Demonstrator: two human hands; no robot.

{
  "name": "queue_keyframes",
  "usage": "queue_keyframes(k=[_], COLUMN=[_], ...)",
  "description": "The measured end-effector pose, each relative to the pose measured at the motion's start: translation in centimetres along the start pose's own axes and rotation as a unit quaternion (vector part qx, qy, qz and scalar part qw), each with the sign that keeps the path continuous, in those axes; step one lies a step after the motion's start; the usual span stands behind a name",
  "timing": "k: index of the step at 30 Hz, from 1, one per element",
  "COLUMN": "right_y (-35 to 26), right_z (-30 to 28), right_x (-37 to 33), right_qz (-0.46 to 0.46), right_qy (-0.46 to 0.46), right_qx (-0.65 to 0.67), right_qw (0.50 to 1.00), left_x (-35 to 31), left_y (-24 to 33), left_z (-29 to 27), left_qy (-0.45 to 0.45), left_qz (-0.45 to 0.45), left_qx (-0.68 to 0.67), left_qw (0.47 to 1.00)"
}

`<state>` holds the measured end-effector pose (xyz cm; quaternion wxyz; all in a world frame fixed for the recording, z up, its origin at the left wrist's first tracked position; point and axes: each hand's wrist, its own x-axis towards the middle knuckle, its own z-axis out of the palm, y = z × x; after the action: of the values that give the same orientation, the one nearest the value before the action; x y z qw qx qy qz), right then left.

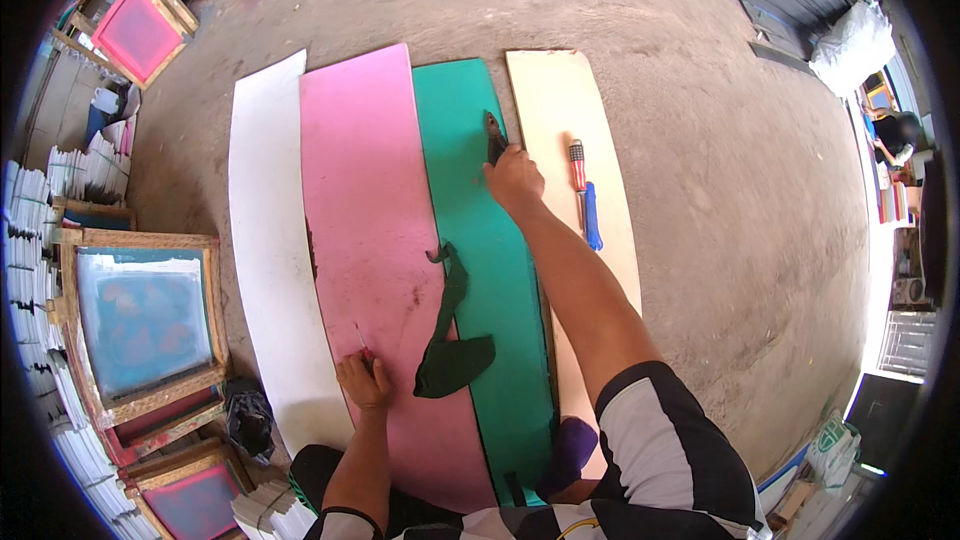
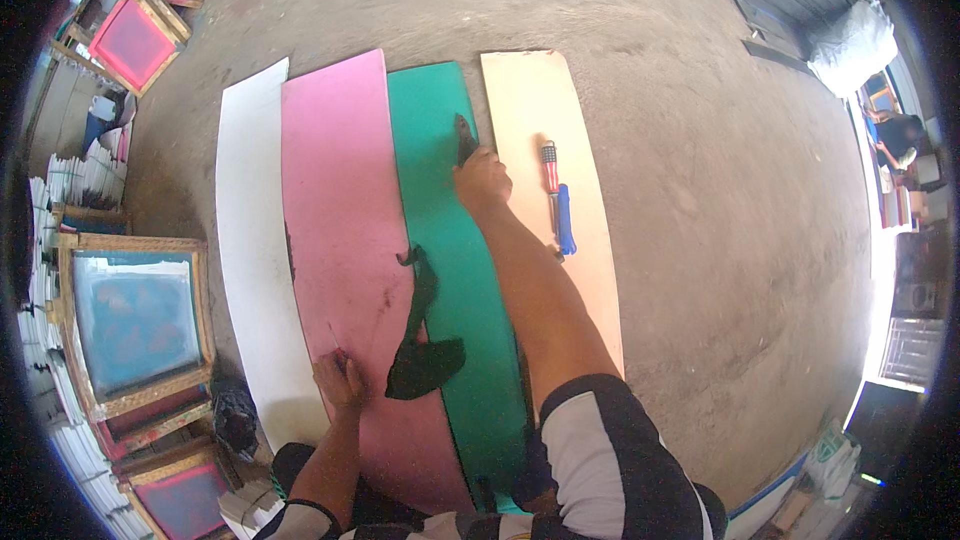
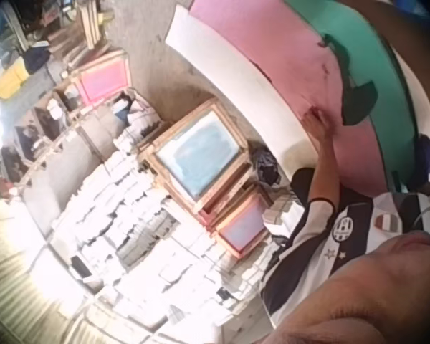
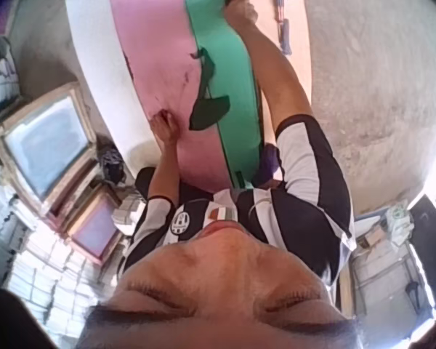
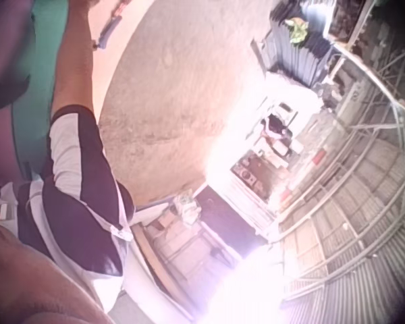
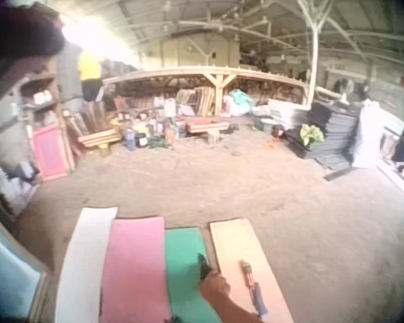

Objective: The person cleans the mesh and wooden frame of a screen printing frame using a green cloth and a screwdriver. They wipe the frame edges and mesh surface, then place the frame aside and wipe the work surface before picking up another frame to continue cleaning.

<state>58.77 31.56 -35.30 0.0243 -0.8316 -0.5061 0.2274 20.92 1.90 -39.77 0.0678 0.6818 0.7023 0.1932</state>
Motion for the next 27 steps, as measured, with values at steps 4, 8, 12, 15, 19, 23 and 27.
queue_keyframes(k=[4,8,12,15,19,23,27], right_y=[2.0,8.3,10.8,6.8,4.5,7.3,5.4], right_z=[-1.3,-3.1,0.2,1.3,5.3,12.4,9.0], right_x=[-1.1,-1.7,-7.8,-19.1,-24.3,-23.6,-27.5], right_qz=[0.026,0.023,-0.224,-0.459,-0.487,-0.566,-0.562], right_qy=[0.03,0.076,0.149,-0.006,-0.027,0.017,-0.026], right_qx=[-0.006,-0.081,-0.198,-0.085,-0.044,-0.056,0.027], right_qw=[0.999,0.994,0.942,0.885,0.872,0.822,0.826], left_x=[-0.4,0.0,0.0,0.0,-0.4,0.0,-0.3], left_y=[0.3,0.6,0.1,0.4,-0.1,0.4,0.1], left_z=[-0.8,-0.9,-0.4,-0.8,-0.5,-0.6,-0.9], left_qy=[0.004,0.001,0.016,0.006,-0.002,0.011,0.005], left_qz=[0.003,0.002,0.019,-0.008,-0.025,-0.018,-0.038], left_qx=[-0.01,-0.019,-0.017,-0.005,-0.003,-0.027,-0.022], left_qw=[1.0,1.0,1.0,1.0,1.0,0.999,0.999])
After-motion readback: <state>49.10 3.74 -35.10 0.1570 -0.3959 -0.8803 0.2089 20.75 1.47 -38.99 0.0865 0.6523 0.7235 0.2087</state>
